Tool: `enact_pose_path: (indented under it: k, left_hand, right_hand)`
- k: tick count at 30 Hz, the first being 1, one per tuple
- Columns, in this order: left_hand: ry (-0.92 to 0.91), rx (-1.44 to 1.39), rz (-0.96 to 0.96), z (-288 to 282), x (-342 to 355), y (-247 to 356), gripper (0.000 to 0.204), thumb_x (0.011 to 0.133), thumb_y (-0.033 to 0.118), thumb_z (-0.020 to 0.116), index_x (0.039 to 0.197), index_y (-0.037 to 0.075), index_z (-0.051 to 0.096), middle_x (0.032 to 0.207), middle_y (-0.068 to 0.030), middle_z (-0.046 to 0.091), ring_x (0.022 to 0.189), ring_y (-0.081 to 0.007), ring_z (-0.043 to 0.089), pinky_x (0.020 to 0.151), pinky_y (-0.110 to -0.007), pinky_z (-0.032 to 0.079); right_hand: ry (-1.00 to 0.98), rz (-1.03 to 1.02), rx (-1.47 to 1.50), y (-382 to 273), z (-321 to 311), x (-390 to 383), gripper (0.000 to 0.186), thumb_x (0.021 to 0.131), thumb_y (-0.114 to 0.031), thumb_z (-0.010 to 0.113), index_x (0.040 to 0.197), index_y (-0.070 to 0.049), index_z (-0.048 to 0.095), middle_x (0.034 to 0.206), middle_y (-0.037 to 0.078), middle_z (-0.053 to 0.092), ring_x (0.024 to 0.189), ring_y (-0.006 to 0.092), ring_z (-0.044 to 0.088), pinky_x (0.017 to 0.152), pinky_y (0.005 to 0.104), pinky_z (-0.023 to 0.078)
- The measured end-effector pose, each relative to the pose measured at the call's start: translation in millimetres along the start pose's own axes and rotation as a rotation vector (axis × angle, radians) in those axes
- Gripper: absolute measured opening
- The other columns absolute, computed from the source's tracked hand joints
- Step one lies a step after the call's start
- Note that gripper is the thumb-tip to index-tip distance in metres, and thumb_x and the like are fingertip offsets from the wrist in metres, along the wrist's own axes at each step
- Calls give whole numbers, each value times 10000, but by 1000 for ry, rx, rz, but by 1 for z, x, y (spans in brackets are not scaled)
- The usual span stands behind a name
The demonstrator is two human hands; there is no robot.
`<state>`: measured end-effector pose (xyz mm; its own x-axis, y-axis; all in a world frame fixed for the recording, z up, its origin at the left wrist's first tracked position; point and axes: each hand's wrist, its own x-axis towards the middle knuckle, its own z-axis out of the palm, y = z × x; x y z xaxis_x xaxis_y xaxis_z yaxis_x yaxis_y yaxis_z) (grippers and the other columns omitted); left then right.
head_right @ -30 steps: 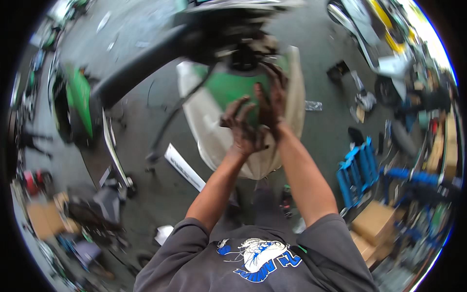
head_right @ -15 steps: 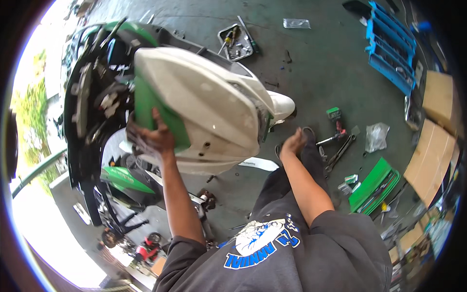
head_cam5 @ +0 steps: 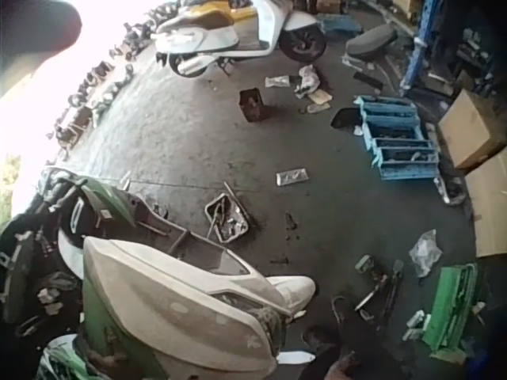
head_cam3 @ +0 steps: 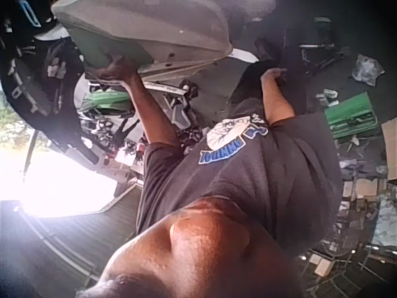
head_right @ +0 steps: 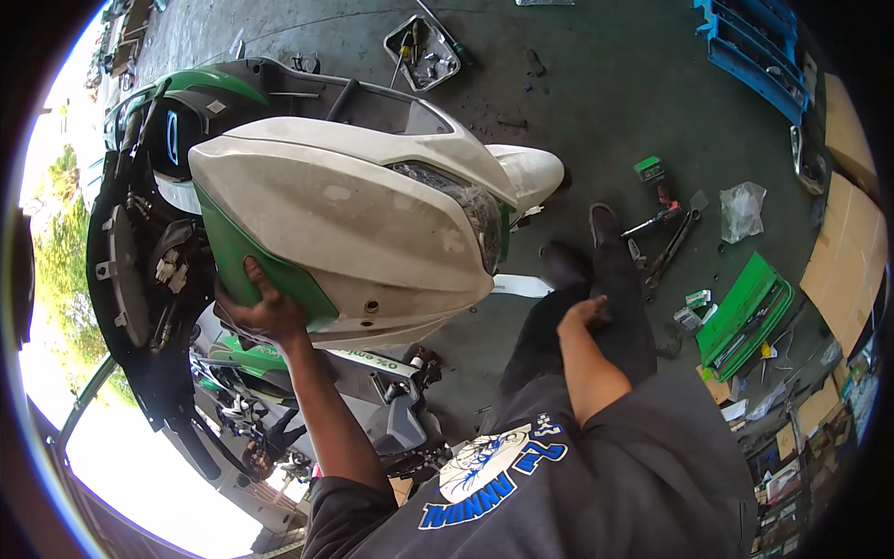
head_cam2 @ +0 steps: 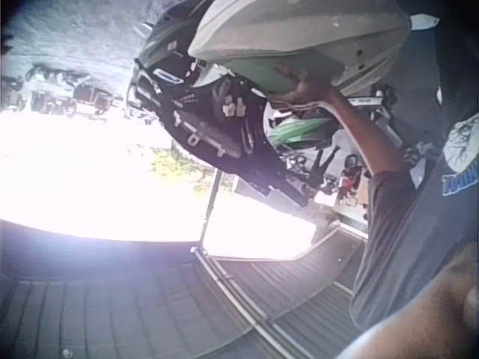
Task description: The person assembles a front panel and license plate bracket on a white motorcycle, handling plastic fairings and using a power drill to secure bolts.
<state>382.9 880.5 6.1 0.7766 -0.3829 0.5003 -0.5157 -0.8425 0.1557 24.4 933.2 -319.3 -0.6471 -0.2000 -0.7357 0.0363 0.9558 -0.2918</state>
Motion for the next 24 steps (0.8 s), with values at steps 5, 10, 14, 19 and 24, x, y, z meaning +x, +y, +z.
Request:
enact_pose_path:
  k: [5, 10, 14, 19, 24]
  left_hand:
    - [8, -7, 22, 15, -2, -4, 716, 823, 582, 697, 1149, -51, 616, 1066, -223, 610, 1003, -369, 556, 921, -482, 417]
    - [2, -84, 10, 19, -2, 3, 678, 832, 539, 703, 1139, -56, 599, 1042, -209, 613, 978, -354, 564, 896, -464, 428]
    - [19, -67, -44, 9, -8, -8, 664, 833, 502, 716, 1161, -58, 576, 1068, -205, 591, 990, -338, 555, 902, -460, 426]
    - [-20, -92, -54, 7, -7, -8, 671, 822, 495, 728, 1184, -44, 561, 1091, -191, 577, 1019, -340, 556, 926, -454, 427]
    - [30, 0, -39, 18, -5, 3, 662, 807, 498, 730, 1177, -26, 567, 1065, -195, 581, 1004, -356, 552, 899, -475, 433]
  right_hand:
    - [-104, 341, 266, -74, 91, -128, 695, 938, -386, 592, 1478, -65, 294, 1490, 189, 377, 1343, 367, 424, 1053, 490, 419]
    - [-231, 34, 116, -41, 82, -90, 732, 908, -414, 637, 1432, -22, 309, 1380, 227, 444, 1242, 373, 469, 1046, 485, 365]
    - [-652, -1161, 94, -108, 12, -100, 561, 934, -412, 551, 1307, -37, 364, 1270, 239, 484, 1170, 375, 478, 1033, 488, 350]
    - [-848, -1871, 101, -194, -3, -121, 520, 944, -347, 521, 1348, -96, 312, 1330, 206, 439, 1236, 363, 430, 1061, 527, 346]
    - [-759, -2086, 128, -202, 93, -168, 420, 889, -269, 632, 1253, -183, 442, 1337, 103, 542, 1131, 285, 468, 979, 476, 270]
